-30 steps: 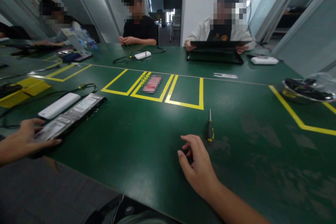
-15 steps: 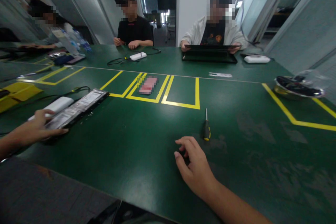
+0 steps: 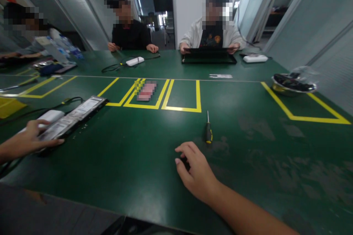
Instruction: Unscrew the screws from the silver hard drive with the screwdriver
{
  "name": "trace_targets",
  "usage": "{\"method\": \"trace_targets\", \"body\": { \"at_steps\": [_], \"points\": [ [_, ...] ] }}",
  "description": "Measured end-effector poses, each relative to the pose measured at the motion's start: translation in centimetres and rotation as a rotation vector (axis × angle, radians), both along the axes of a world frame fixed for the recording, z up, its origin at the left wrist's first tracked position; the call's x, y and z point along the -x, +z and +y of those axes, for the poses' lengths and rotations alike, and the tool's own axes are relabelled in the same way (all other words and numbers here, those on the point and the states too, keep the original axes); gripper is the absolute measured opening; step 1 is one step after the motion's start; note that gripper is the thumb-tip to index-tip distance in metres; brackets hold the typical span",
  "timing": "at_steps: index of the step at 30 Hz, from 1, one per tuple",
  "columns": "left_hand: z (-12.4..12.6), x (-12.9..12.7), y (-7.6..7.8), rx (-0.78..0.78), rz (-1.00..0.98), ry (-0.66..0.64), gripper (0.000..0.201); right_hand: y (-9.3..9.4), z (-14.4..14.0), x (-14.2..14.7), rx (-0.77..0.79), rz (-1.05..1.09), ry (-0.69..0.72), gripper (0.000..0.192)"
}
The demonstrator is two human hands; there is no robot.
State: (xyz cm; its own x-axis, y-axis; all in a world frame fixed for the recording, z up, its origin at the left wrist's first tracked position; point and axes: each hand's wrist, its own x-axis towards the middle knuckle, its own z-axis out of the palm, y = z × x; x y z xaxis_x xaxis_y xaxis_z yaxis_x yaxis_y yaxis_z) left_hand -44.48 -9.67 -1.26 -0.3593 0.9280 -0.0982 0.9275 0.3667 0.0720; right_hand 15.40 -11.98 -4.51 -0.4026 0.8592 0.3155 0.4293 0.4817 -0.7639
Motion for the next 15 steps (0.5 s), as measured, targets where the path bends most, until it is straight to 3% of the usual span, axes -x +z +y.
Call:
{"method": "trace_targets", "body": {
  "at_steps": [6, 10, 15],
  "points": [
    [0.7, -0.4, 0.5, 0.061, -0.063, 0.037, 0.108, 0.0, -0.2, -0.1, 0.007, -0.005, 0.013, 0.023],
    [0.8, -0.3, 0.2, -0.012, -0.030, 0.007, 0.104, 0.1, -0.2, -0.1, 0.013, -0.017, 0.016, 0.022],
    [1.5, 0.0, 0.4, 0.094, -0.056, 0.024, 0.110, 0.0, -0.3, 0.0, 0.008, -0.009, 0.034, 0.022]
  ]
}}
